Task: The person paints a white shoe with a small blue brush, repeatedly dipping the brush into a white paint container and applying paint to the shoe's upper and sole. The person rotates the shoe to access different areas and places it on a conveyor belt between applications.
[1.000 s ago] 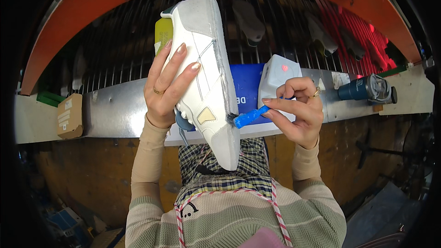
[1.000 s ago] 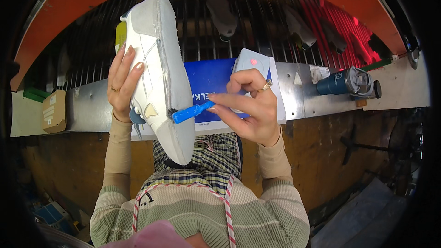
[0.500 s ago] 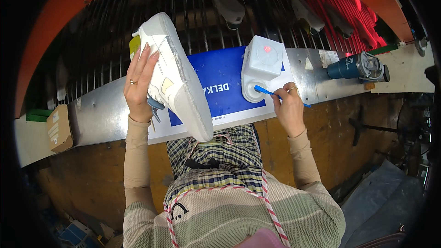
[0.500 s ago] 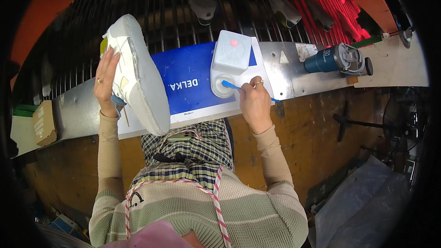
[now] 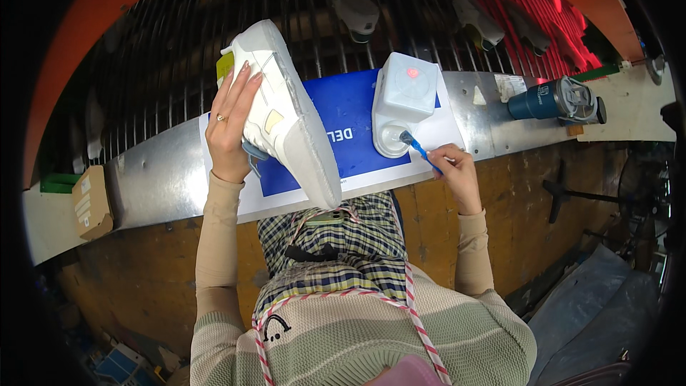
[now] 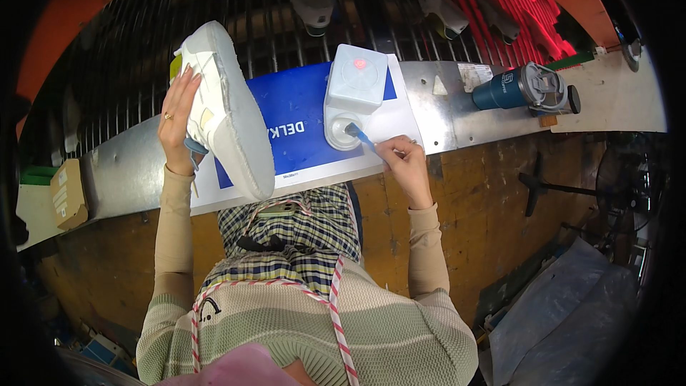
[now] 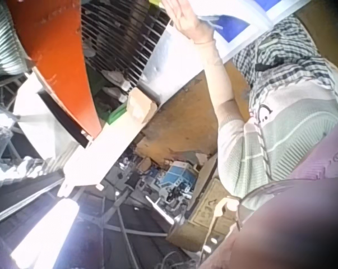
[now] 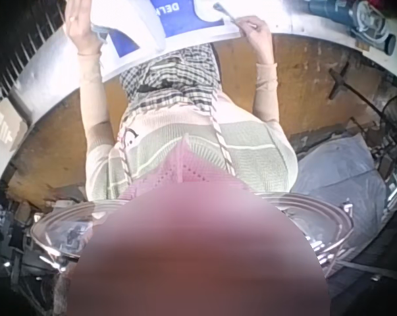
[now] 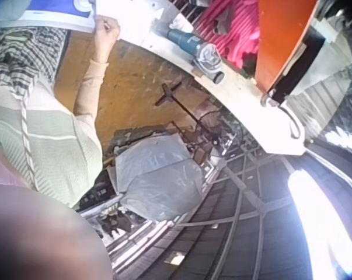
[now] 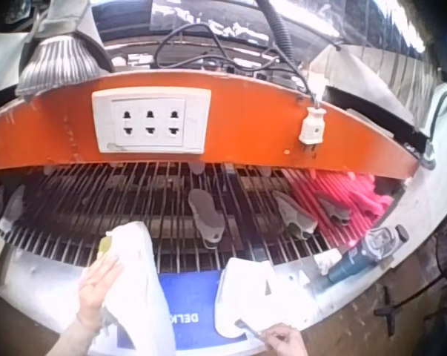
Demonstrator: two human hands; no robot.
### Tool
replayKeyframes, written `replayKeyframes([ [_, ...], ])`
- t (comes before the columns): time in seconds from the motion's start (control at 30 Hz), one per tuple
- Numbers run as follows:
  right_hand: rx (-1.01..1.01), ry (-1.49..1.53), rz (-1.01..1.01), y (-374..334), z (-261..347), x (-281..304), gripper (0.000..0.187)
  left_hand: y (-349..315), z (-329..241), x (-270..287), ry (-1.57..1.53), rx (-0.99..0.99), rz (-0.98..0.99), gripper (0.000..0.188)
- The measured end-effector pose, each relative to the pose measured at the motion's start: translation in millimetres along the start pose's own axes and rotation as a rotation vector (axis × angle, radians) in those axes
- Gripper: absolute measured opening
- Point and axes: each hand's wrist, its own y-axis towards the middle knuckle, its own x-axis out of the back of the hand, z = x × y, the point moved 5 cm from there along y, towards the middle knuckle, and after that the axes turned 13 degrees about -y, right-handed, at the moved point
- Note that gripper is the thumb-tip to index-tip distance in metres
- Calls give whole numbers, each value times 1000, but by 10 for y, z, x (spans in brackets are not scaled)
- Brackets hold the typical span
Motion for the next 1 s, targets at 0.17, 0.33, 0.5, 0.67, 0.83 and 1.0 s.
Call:
replayKeyframes([
  [0.17, -344, 463, 228, -9, -136, -264, 15, 91, 5, -116, -4, -21, -19, 51],
  [0.33, 16, 752, 342, -60, 419, -535, 16, 139, 32, -212, -18, 6, -11, 57],
  [0.5, 297, 61, -50, -83, 665, -243, 10, 157, 85, -206, -22, 3, -14, 66],
  [0.67, 350, -755, -374, -133, 589, -89, 6, 107, 136, -174, -22, 31, -26, 72],
  [0.83, 418, -947, -369, -9, 546, -328, 7, 70, 123, -179, -13, 44, -11, 75],
  [1.0, 357, -756, -370, -182, 728, -111, 7, 67, 129, -167, -10, 33, -3, 75],
])
